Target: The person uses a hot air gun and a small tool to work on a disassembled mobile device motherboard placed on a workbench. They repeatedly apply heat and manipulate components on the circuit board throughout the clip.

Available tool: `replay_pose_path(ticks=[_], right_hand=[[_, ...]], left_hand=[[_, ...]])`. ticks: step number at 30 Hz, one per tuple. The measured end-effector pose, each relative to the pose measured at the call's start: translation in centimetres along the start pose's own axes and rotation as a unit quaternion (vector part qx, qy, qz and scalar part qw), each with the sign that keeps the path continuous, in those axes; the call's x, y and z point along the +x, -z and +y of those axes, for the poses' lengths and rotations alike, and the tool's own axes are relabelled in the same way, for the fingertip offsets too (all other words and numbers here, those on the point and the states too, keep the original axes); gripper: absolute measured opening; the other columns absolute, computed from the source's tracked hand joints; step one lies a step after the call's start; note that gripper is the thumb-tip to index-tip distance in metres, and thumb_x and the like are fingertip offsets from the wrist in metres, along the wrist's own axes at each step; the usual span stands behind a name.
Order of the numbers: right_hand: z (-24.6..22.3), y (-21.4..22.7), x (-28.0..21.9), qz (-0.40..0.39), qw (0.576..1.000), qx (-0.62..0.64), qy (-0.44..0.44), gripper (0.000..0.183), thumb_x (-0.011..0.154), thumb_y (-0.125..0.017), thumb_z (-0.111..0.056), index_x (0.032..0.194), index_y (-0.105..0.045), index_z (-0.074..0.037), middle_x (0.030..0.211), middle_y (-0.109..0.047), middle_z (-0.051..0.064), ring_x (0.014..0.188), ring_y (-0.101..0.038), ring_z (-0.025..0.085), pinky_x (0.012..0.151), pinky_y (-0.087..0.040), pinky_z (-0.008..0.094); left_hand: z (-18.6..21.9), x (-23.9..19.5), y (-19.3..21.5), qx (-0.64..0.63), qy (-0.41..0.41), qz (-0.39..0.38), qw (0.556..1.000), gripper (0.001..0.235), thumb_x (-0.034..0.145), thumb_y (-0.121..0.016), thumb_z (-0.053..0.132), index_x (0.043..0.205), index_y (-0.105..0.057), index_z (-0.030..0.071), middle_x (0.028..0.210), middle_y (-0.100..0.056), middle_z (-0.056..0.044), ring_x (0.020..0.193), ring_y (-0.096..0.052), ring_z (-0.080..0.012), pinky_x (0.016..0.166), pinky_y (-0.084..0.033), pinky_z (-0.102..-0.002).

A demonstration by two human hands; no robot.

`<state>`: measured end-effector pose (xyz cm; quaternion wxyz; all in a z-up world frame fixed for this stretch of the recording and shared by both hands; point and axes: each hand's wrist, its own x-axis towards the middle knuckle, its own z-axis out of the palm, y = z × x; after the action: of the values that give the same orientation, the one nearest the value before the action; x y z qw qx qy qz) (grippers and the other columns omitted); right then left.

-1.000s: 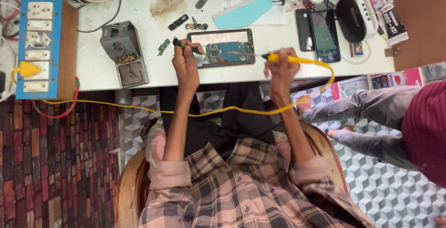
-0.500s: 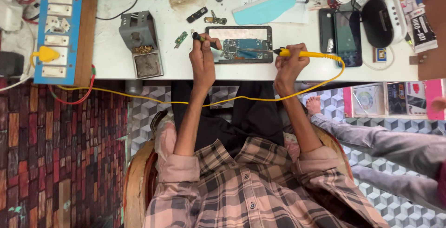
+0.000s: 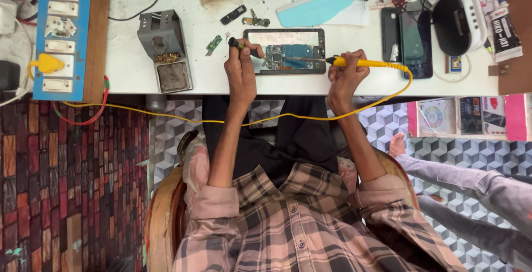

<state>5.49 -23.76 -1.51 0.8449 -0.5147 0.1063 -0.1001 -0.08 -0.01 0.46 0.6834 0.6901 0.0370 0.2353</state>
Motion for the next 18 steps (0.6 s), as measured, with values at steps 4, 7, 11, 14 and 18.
replay_pose_path(ticks=[4, 7, 11, 14, 18], right_hand=[[0.25, -0.33, 0.24, -0.008, 1.0, 0.0, 0.016, 0.022, 0.102, -0.059, -0.009, 0.085, -0.045, -0.006, 0.074, -0.052, 0.007, 0.044, -0.047, 0.014, 0.039, -0.035, 0.027], [0.26, -0.01, -0.06, -0.015, 0.999, -0.005, 0.028, 0.021, 0.101, -0.059, -0.007, 0.085, -0.046, -0.005, 0.075, -0.051, 0.007, 0.043, -0.045, 0.014, 0.039, -0.034, 0.027], [0.02, -0.22, -0.21, 0.005, 1.0, -0.001, 0.014, 0.019, 0.099, -0.057, -0.008, 0.084, -0.045, -0.006, 0.075, -0.053, 0.006, 0.043, -0.046, 0.013, 0.039, -0.034, 0.027], [-0.06, -0.24, -0.32, -0.015, 1.0, -0.003, 0.02, 0.023, 0.101, -0.058, -0.008, 0.083, -0.044, -0.006, 0.076, -0.053, 0.007, 0.044, -0.045, 0.014, 0.04, -0.034, 0.027], [-0.26, -0.21, -0.19, -0.019, 0.999, -0.015, 0.028, 0.021, 0.1, -0.058, -0.007, 0.084, -0.045, -0.006, 0.074, -0.052, 0.007, 0.042, -0.044, 0.014, 0.04, -0.035, 0.027]], left_hand=[[0.09, 0.26, 0.12, 0.007, -0.021, 0.005, 1.0, 0.035, 0.119, -0.038, 0.035, 0.111, -0.052, 0.004, 0.09, -0.068, -0.003, 0.065, -0.04, -0.0059, 0.061, -0.036, -0.027], [0.06, 0.08, 0.07, -0.002, -0.002, 0.003, 1.0, 0.035, 0.117, -0.039, 0.035, 0.11, -0.053, 0.004, 0.09, -0.069, -0.003, 0.061, -0.04, -0.0052, 0.057, -0.035, -0.026], [0.12, 0.24, 0.06, 0.009, -0.003, 0.007, 1.0, 0.034, 0.116, -0.039, 0.035, 0.109, -0.052, 0.005, 0.088, -0.069, -0.003, 0.059, -0.038, -0.0048, 0.055, -0.034, -0.026], [-0.02, 0.05, 0.09, 0.007, 0.001, 0.008, 1.0, 0.034, 0.116, -0.039, 0.035, 0.109, -0.053, 0.005, 0.088, -0.07, -0.003, 0.06, -0.039, -0.005, 0.056, -0.034, -0.026], [-0.05, 0.18, 0.0, 0.008, -0.021, 0.006, 1.0, 0.035, 0.117, -0.039, 0.036, 0.11, -0.053, 0.005, 0.088, -0.069, -0.003, 0.062, -0.041, -0.0051, 0.057, -0.036, -0.026]])
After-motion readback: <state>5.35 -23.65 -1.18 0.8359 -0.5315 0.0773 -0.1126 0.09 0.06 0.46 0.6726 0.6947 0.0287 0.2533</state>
